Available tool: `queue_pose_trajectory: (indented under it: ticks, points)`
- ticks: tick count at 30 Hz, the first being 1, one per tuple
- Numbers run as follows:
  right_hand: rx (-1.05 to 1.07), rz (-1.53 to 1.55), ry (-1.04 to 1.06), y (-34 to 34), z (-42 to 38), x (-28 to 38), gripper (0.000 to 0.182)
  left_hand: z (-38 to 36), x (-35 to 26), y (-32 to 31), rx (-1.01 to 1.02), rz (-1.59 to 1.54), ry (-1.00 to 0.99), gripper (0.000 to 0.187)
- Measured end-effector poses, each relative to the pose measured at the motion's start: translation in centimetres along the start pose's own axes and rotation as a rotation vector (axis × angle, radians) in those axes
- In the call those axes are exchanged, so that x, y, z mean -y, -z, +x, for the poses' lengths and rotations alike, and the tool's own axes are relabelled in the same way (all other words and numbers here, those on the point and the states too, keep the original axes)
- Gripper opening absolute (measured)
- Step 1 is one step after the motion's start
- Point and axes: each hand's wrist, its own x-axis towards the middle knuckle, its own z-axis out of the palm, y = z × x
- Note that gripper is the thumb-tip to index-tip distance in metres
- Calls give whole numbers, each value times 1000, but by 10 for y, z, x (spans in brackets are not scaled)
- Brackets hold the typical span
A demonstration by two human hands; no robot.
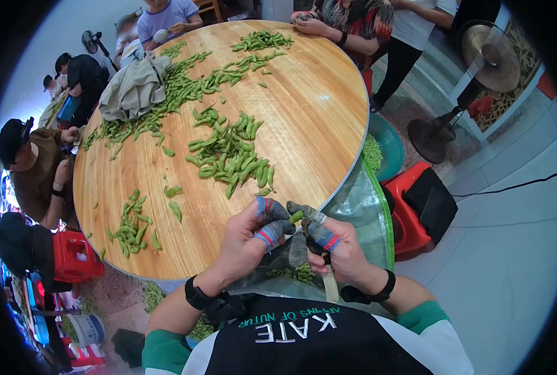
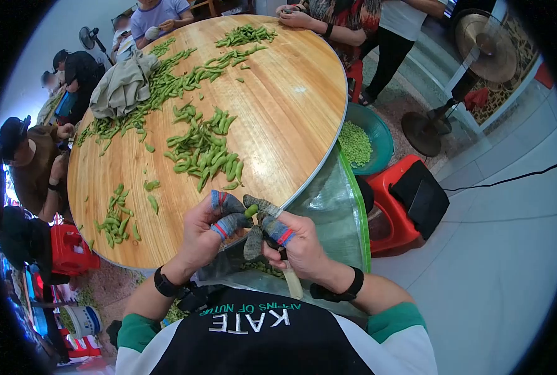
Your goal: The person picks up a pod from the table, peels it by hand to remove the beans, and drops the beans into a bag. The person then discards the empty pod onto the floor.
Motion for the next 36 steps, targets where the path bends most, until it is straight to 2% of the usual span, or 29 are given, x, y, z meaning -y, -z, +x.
queue_pose_trajectory:
  ticks: [5,7,8,10,14,16,17,19,20,21,23,24,26,27,29,31,33,34,36]
  points:
    - [-19,11,-5,0,4,6,32,3,3,-2,-14,-14,22,17]
    - [-22,35,-18,1,5,7,31,7,10,0,-15,-266,147,15]
    - [-6,90,-32,3,3,8,30,9,12,1,-17,-268,145,15]
    - [12,143,-50,4,2,7,29,10,16,2,89,-772,261,14]
    - [11,189,-78,5,2,5,27,10,21,0,181,-994,362,16]
    - [-3,231,-104,5,3,4,26,12,17,0,75,-673,301,20]
    - [-41,253,-117,6,3,4,25,11,16,-1,74,-673,300,20]
    - [-80,273,-123,6,3,5,24,9,7,-3,-15,348,-316,24]
    - [-92,279,-131,5,2,5,24,4,-2,-1,-13,704,-362,27]
    - [-103,284,-141,3,1,3,23,1,-2,-1,-14,702,-357,27]
    - [-102,262,-147,-2,2,3,23,-1,-3,1,-47,1106,-607,23]
    - [-105,239,-149,-3,2,4,23,0,-1,1,-48,1108,-609,23]
    - [-96,187,-114,1,2,-3,24,2,5,-3,-108,634,-453,14]
    - [-85,134,-79,1,3,-5,26,1,4,-4,-108,634,-453,14]
    - [-103,30,-51,-6,1,0,29,1,1,-7,-143,-18,137,9]
    - [-123,-72,-23,-5,1,1,32,3,2,0,-97,-74,169,10]
    - [-94,-347,94,5,3,-2,34,5,-1,2,-33,-286,323,12]
    - [-93,-347,94,4,3,-1,34,5,-3,3,-34,-286,322,12]
    - [-147,-556,195,-2,3,2,35,3,-7,3,14,-41,260,13]
